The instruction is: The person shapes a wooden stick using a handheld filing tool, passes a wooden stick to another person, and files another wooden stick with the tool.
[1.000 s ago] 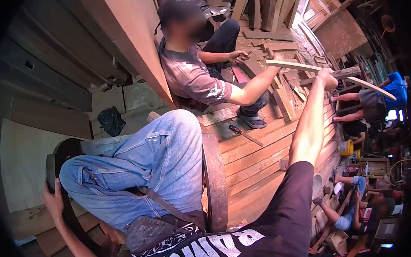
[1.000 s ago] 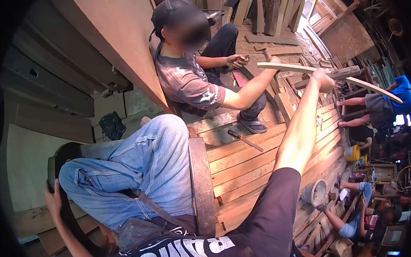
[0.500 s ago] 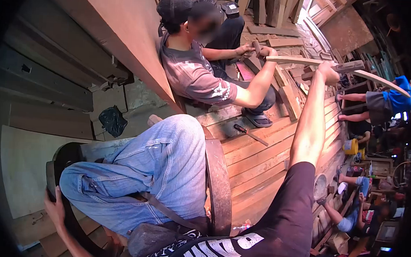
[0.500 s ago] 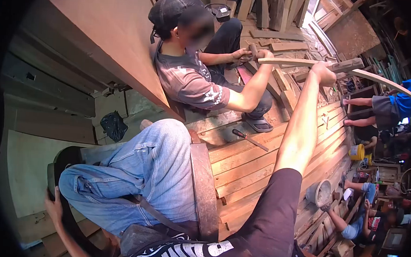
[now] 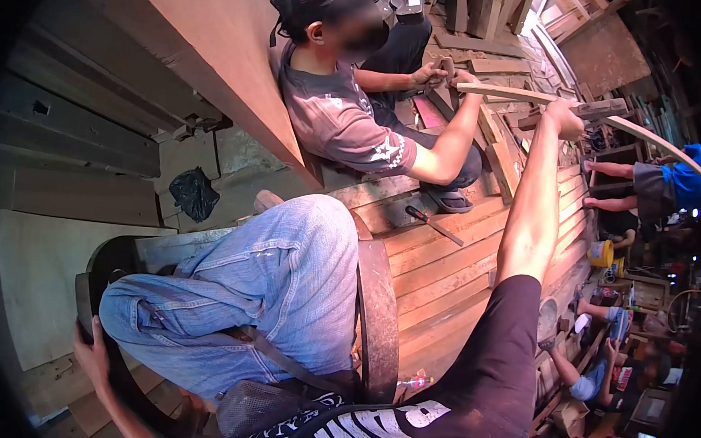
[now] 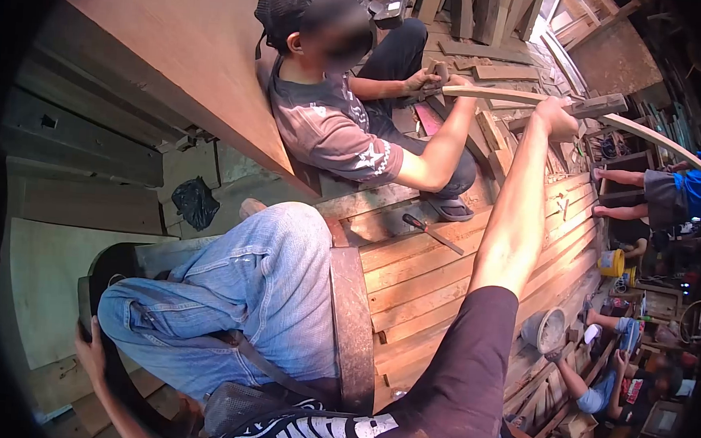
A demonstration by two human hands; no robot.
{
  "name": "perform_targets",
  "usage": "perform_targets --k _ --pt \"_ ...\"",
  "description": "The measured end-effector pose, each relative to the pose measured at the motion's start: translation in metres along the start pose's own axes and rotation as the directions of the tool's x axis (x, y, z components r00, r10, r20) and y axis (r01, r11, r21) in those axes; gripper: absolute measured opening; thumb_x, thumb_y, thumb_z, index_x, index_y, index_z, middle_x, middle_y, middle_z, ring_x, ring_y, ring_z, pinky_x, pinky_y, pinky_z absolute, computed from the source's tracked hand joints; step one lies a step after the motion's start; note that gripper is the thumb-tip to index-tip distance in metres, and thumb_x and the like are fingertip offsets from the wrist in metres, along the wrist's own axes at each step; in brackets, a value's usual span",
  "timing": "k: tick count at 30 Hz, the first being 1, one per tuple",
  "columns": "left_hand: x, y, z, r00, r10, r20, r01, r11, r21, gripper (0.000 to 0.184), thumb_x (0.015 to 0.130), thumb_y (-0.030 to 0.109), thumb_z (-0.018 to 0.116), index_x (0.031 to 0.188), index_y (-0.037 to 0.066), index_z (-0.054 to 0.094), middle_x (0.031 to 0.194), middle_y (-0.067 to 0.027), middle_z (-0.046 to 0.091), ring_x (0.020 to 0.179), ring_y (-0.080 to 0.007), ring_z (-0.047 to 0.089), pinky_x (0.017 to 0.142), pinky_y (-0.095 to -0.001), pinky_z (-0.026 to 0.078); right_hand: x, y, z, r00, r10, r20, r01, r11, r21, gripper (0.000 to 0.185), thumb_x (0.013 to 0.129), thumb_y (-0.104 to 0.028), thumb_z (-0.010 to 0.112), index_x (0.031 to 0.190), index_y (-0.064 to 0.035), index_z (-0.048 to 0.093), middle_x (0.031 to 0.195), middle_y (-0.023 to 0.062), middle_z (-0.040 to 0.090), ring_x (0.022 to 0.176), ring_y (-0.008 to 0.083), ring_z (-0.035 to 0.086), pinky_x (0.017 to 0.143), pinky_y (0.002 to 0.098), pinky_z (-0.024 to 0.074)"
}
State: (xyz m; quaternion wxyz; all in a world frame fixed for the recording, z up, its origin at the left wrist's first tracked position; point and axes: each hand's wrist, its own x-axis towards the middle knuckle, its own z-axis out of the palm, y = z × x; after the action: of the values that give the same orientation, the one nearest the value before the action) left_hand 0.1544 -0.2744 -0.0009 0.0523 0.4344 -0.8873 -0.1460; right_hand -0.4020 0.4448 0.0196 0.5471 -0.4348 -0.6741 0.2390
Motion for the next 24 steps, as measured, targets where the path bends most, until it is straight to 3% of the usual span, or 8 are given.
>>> perform_targets --k 8,10,11,13,14,16,22,24 --pt "0.014 -0.035 0.007 1.000 -0.007 0.008 0.007 1.000 -0.018 0.063 0.094 0.037 0.061 0.131 -0.013 0.049 0.131 -0.0282 0.054 0.123 -0.0353 0.052 0.105 -0.0389 0.037 0.011 0.008 0.008 1.000 -0.011 0.017 0.010 0.999 0.035 0.037 0.079 -0.026 0.070 0.074 0.0113 0.067 0.075 0.0267 0.068 0.078 0.0417 0.067 0.076 0.0486 0.0520" --pt "0.018 -0.025 0.007 0.999 0.031 0.024 -0.024 0.971 -0.238 0.055 0.095 0.032 0.061 0.130 -0.009 0.051 0.129 -0.0257 0.057 0.121 -0.0320 0.054 0.104 -0.0382 0.038 0.013 0.007 0.002 0.999 0.012 0.037 -0.015 0.997 0.082 0.038 0.079 -0.026 0.070 0.074 0.0118 0.067 0.075 0.0274 0.067 0.078 0.0421 0.067 0.078 0.0489 0.0516" --pt "0.018 -0.019 0.008 0.999 0.031 0.023 -0.024 0.971 -0.237 0.055 0.095 0.032 0.061 0.130 -0.009 0.051 0.129 -0.0257 0.057 0.121 -0.0320 0.054 0.104 -0.0382 0.038 0.014 0.006 0.000 0.998 0.035 0.053 -0.042 0.990 0.134 0.039 0.079 -0.026 0.070 0.075 0.0123 0.067 0.075 0.0280 0.067 0.078 0.0424 0.067 0.079 0.0492 0.0512" --pt "0.010 0.014 0.010 0.980 0.071 -0.184 -0.121 0.954 -0.274 0.047 0.096 0.028 0.061 0.129 -0.004 0.055 0.125 -0.0217 0.059 0.120 -0.0279 0.054 0.103 -0.0368 0.039 0.018 0.006 -0.004 0.999 0.020 0.042 -0.024 0.997 0.078 0.039 0.079 -0.026 0.070 0.074 0.0124 0.067 0.075 0.0281 0.067 0.078 0.0424 0.067 0.079 0.0491 0.0513" --pt "0.010 0.021 0.009 0.981 0.070 -0.183 -0.119 0.954 -0.274 0.047 0.096 0.028 0.061 0.129 -0.004 0.055 0.125 -0.0217 0.059 0.120 -0.0279 0.054 0.103 -0.0368 0.039 0.021 0.006 -0.006 0.999 0.002 0.033 -0.003 1.000 0.020 0.039 0.079 -0.026 0.070 0.074 0.0124 0.067 0.074 0.0282 0.066 0.078 0.0425 0.067 0.080 0.0490 0.0514" --pt "0.011 0.033 0.006 0.953 0.253 -0.164 -0.284 0.937 -0.205 0.040 0.096 0.024 0.060 0.125 -0.003 0.057 0.125 -0.0178 0.060 0.117 -0.0259 0.055 0.101 -0.0371 0.040 0.029 0.012 -0.004 1.000 0.013 0.021 -0.014 0.999 0.049 0.039 0.079 -0.026 0.070 0.074 0.0129 0.066 0.075 0.0286 0.066 0.078 0.0427 0.066 0.080 0.0490 0.0516" --pt "0.005 0.054 0.013 0.935 0.343 -0.085 -0.352 0.877 -0.328 0.029 0.097 0.017 0.058 0.118 -0.003 0.060 0.125 -0.0147 0.059 0.115 -0.0237 0.056 0.099 -0.0349 0.042 0.038 0.025 -0.013 0.999 0.023 0.026 -0.025 0.998 0.055 0.042 0.079 -0.027 0.070 0.077 0.0149 0.065 0.080 0.0299 0.067 0.080 0.0441 0.066 0.081 0.0496 0.0514" --pt "0.005 0.053 0.016 0.915 0.390 -0.102 -0.403 0.868 -0.291 0.029 0.097 0.017 0.057 0.117 -0.004 0.060 0.125 -0.0147 0.059 0.114 -0.0233 0.056 0.099 -0.0346 0.043 0.045 0.036 -0.003 0.997 -0.009 -0.074 0.009 1.000 0.002 0.040 0.076 -0.029 0.069 0.074 0.0111 0.068 0.077 0.0276 0.068 0.078 0.0430 0.066 0.080 0.0503 0.0507"
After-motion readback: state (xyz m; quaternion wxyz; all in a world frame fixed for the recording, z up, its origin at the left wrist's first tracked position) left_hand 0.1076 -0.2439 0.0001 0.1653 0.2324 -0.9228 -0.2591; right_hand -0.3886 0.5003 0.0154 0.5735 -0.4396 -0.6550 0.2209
